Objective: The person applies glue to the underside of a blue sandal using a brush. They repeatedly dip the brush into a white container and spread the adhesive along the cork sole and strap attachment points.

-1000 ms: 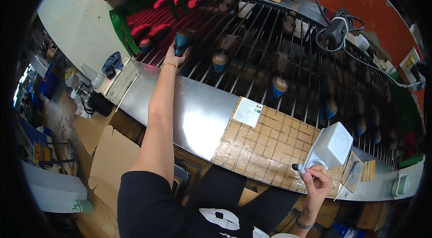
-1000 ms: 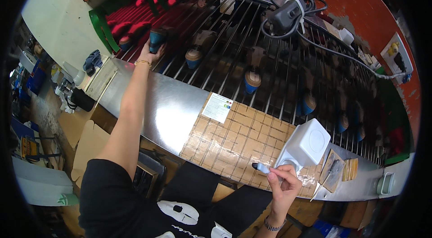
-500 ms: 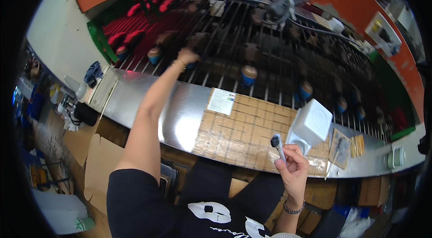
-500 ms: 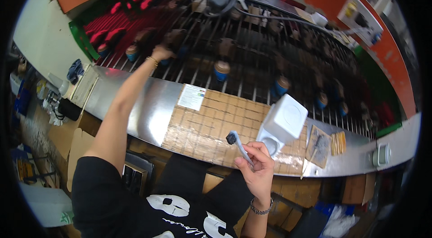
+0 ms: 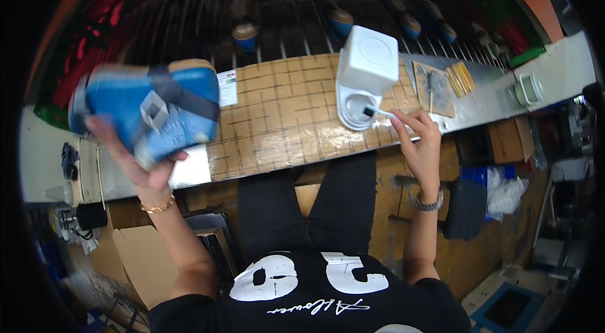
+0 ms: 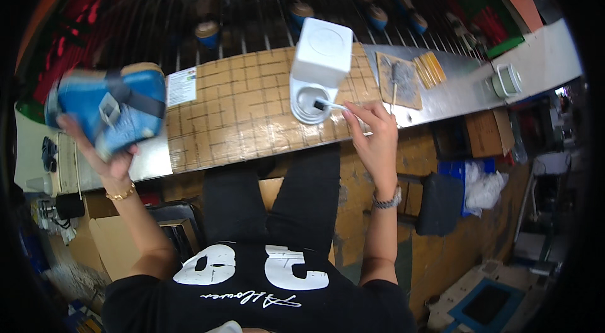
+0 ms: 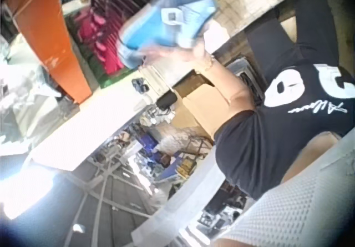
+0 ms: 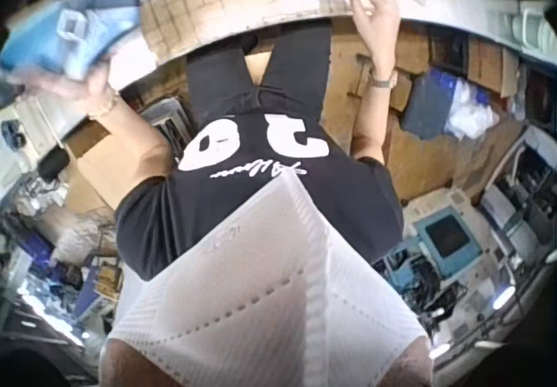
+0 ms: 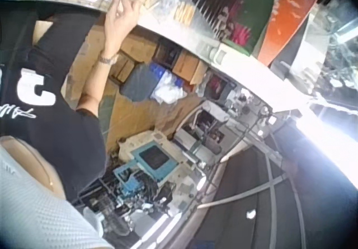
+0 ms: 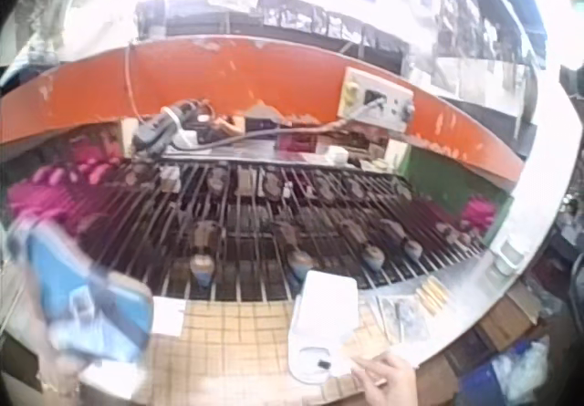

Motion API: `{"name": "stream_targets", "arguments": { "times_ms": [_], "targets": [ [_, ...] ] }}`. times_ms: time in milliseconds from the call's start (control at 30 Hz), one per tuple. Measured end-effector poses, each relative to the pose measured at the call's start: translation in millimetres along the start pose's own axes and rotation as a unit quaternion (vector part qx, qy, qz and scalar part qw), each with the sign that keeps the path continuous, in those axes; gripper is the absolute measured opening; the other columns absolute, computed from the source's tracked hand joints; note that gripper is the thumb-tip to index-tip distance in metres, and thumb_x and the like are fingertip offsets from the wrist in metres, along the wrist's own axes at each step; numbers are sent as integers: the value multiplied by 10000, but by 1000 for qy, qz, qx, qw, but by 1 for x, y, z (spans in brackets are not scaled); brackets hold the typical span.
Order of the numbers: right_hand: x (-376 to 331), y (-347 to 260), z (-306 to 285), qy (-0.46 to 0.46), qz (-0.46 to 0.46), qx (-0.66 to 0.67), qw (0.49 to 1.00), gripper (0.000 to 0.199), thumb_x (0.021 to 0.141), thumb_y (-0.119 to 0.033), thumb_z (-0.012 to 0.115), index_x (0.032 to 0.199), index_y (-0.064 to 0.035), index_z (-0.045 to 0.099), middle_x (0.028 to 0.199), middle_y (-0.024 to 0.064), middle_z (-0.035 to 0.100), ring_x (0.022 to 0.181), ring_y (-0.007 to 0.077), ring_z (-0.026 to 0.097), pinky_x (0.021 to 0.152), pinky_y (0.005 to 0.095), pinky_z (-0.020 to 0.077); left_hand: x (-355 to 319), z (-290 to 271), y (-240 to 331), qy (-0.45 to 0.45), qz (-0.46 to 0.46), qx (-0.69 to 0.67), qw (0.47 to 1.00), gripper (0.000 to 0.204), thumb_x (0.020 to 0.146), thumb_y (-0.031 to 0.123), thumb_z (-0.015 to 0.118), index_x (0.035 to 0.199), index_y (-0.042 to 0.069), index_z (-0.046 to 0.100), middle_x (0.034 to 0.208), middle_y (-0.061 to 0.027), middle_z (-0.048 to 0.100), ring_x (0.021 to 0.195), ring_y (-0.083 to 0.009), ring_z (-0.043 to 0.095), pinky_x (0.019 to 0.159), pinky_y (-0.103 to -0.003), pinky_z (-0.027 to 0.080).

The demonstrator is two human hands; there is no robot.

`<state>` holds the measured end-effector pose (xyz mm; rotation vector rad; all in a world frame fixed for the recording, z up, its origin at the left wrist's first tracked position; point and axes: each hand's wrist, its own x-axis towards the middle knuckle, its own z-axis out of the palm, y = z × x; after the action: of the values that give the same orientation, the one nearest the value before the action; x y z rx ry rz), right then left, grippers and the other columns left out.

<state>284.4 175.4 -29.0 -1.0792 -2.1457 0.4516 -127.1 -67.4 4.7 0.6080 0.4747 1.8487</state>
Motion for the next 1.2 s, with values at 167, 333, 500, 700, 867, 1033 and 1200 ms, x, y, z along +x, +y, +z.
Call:
{"name": "stream_targets", "arguments": {
  "times_ms": [167, 333, 500, 700, 867, 1033, 1200],
  "targets": [
    [4, 2, 8, 39, -68, -78, 994, 149, 846, -125, 758, 989, -99, 795, 859, 57, 652, 795, 207, 602, 747, 343, 393, -25, 17, -45, 55, 27, 78, 995, 836, 799, 238, 693, 1440, -112, 286, 1302, -362, 509, 1038, -541, 629, 717, -695, 596],
    [8, -1, 13, 17, -100, -117, 988, 109, 854, -145, 759, 947, -97, 786, 812, 59, 629, 775, 222, 602, 769, 339, 385, -31, 66, -43, 141, 92, 187, 968, 735, 860, 228, 685, 1426, -110, 360, 1335, -298, 540, 1149, -443, 618, 914, -624, 545],
    [-2, 0, 10, -20, 118, 70, 990, 202, 922, -208, 734, 935, -8, 755, 713, 3, 607, 645, 81, 525, 594, 235, 374, -16, 87, -79, 218, 252, 279, 901, 684, 972, 291, 619, 1503, -41, 344, 1520, -201, 432, 1378, -327, 458, 1171, -496, 334],
    [3, 36, 11, -123, 215, 222, 943, 243, 944, -234, 718, 993, -2, 772, 695, -32, 640, 571, 27, 433, 503, 224, 332, -11, 99, -132, 220, 167, 629, 727, 958, 797, 306, 848, 1524, -7, 308, 1412, -209, 521, 1303, -288, 524, 1114, -404, 411],
    [30, -9, -24, 1, -64, 124, 990, 172, 813, -44, 803, 985, -50, 793, 891, 39, 651, 784, 114, 566, 698, 256, 442, -14, 75, -183, 159, 187, 589, 770, 928, 828, 134, 812, 1558, -6, 255, 1317, -202, 605, 1087, -222, 665, 911, -322, 564],
    [29, -76, -31, 192, -222, 102, 951, 285, 704, 38, 837, 956, -92, 808, 899, 43, 640, 790, 143, 598, 692, 278, 460, -3, 51, -207, 97, 314, 693, 641, 865, 844, 151, 794, 1537, -25, 307, 1082, -159, 739, 841, -185, 752, 691, -237, 616],
    [8, -109, -27, 78, -185, 151, 968, 249, 715, 3, 834, 949, -74, 804, 852, 40, 638, 772, 136, 594, 663, 254, 446, 13, 67, -203, 70, 404, 703, 581, 900, 768, 129, 849, 1493, -79, 358, 1132, -213, 714, 903, -228, 750, 764, -271, 617]
  ]
}}
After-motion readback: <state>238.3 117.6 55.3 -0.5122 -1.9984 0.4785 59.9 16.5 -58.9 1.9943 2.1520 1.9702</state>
